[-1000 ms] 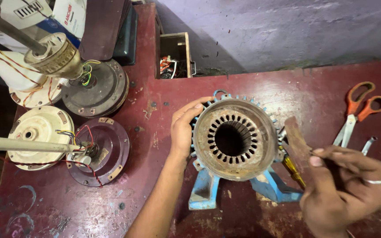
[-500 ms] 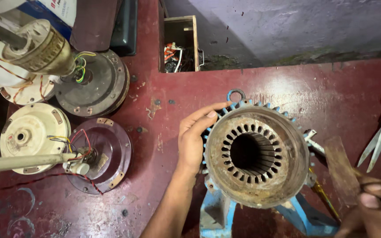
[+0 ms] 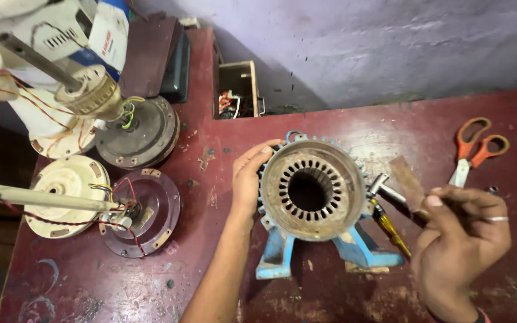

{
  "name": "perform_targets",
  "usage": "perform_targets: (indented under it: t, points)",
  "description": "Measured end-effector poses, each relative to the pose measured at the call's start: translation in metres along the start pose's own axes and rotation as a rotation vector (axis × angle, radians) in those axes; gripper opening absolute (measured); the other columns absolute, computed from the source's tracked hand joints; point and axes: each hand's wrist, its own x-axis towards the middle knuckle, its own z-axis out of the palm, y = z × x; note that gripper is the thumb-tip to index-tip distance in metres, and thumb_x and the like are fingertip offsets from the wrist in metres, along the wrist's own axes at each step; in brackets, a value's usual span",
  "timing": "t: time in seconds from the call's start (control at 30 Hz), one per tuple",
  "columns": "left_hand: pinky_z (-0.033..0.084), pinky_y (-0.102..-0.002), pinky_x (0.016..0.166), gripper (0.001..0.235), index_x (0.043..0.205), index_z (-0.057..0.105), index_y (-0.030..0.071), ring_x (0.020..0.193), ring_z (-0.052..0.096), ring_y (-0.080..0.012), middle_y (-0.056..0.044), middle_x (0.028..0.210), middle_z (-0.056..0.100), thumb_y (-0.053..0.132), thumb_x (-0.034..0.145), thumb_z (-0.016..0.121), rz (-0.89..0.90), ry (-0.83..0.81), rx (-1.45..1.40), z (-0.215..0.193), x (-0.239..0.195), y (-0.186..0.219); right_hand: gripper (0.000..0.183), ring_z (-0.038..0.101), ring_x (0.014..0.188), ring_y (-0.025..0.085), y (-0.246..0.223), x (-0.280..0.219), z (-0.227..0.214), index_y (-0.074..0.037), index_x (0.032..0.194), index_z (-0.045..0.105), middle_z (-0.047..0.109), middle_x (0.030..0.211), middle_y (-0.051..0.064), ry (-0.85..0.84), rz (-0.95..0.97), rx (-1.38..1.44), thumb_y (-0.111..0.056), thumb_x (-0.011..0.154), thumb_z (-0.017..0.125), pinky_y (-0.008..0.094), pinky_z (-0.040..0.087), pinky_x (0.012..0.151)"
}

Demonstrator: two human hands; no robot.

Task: The person cleans the interior slots of a blue electric motor stator with a small green abrasive pad. They then rotate the motor and use a yellow-handled screwdriver to scrape debris from the exterior cooling fins.

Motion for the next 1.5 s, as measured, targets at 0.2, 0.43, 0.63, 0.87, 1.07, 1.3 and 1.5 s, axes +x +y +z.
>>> perform_targets:
  t: [0.2, 0.43, 0.63, 0.87, 1.07, 1.3, 1.5]
  points:
    - [0.053, -0.033, 0.086, 0.023, 0.112, 0.078, 0.003, 0.094, 0.068, -0.0180, -0.010, 0.103, 0.077, 0.015, 0.096, 0.065, 0.135, 0.160, 0.509, 0.018, -0.021, 0.034, 0.020, 0.069, 0.097, 0.015, 0.007, 0.009, -0.057, 0.002, 0.107, 0.058, 0.069, 0.104, 0.012, -0.007, -0.024, -0.307, 0.020, 0.099, 0.065, 0.026, 0.058, 0.091]
    - [0.054, -0.040, 0.094, 0.020, 0.101, 0.077, 0.007, 0.106, 0.071, -0.0306, -0.012, 0.107, 0.077, 0.017, 0.084, 0.074, 0.516, 0.051, 0.995, 0.071, -0.058, 0.076, 0.011, 0.068, 0.087, 0.016, 0.017, 0.008, -0.102, 0.003, 0.105, 0.066, 0.072, 0.094, 0.012, -0.063, 0.079, -0.842, 0.002, 0.097, 0.073, 0.030, 0.054, 0.080]
    - [0.056, -0.047, 0.083, 0.047, 0.092, 0.077, 0.001, 0.088, 0.071, -0.0380, -0.022, 0.091, 0.073, 0.048, 0.088, 0.071, 0.067, -0.298, 1.415, 0.137, -0.066, 0.073, 0.014, 0.068, 0.093, 0.013, 0.001, 0.019, -0.102, 0.003, 0.107, 0.072, 0.074, 0.101, 0.010, -0.092, -0.049, -0.993, -0.009, 0.100, 0.075, 0.028, 0.053, 0.086]
    - [0.053, -0.047, 0.084, 0.052, 0.096, 0.072, -0.003, 0.099, 0.067, -0.0378, -0.023, 0.097, 0.071, 0.047, 0.082, 0.075, 0.345, -0.142, 1.457, 0.154, -0.066, 0.045, 0.015, 0.068, 0.087, 0.011, 0.016, 0.048, -0.055, 0.000, 0.102, 0.075, 0.076, 0.093, 0.007, -0.328, 0.052, -0.753, -0.011, 0.092, 0.075, 0.026, 0.052, 0.080]
    - [0.039, -0.051, 0.105, 0.038, 0.111, 0.069, 0.001, 0.121, 0.051, -0.0357, -0.018, 0.118, 0.061, 0.031, 0.087, 0.074, 0.469, -0.111, 1.264, 0.130, -0.115, 0.054, 0.028, 0.067, 0.098, 0.014, 0.045, 0.101, 0.031, -0.002, 0.114, 0.073, 0.075, 0.105, 0.007, -0.761, 0.233, -0.504, -0.022, 0.096, 0.070, 0.030, 0.054, 0.087]
    - [0.031, -0.059, 0.108, 0.052, 0.127, 0.060, 0.001, 0.134, 0.042, -0.0439, -0.024, 0.134, 0.052, 0.019, 0.081, 0.073, 0.593, 0.297, 1.331, 0.083, -0.147, 0.067, 0.045, 0.068, 0.111, 0.019, 0.089, 0.120, 0.120, -0.005, 0.129, 0.068, 0.073, 0.122, 0.009, -1.241, 0.798, -0.155, -0.035, 0.096, 0.059, 0.037, 0.053, 0.101]
    - [0.040, -0.050, 0.112, 0.047, 0.129, 0.058, -0.001, 0.127, 0.052, -0.0363, -0.020, 0.133, 0.056, 0.004, 0.082, 0.059, 0.562, 0.502, 0.950, 0.065, -0.151, 0.052, 0.048, 0.069, 0.114, 0.021, 0.113, 0.125, 0.139, 0.002, 0.127, 0.069, 0.073, 0.122, 0.015, -1.404, 0.754, -0.110, -0.035, 0.098, 0.058, 0.036, 0.052, 0.105]
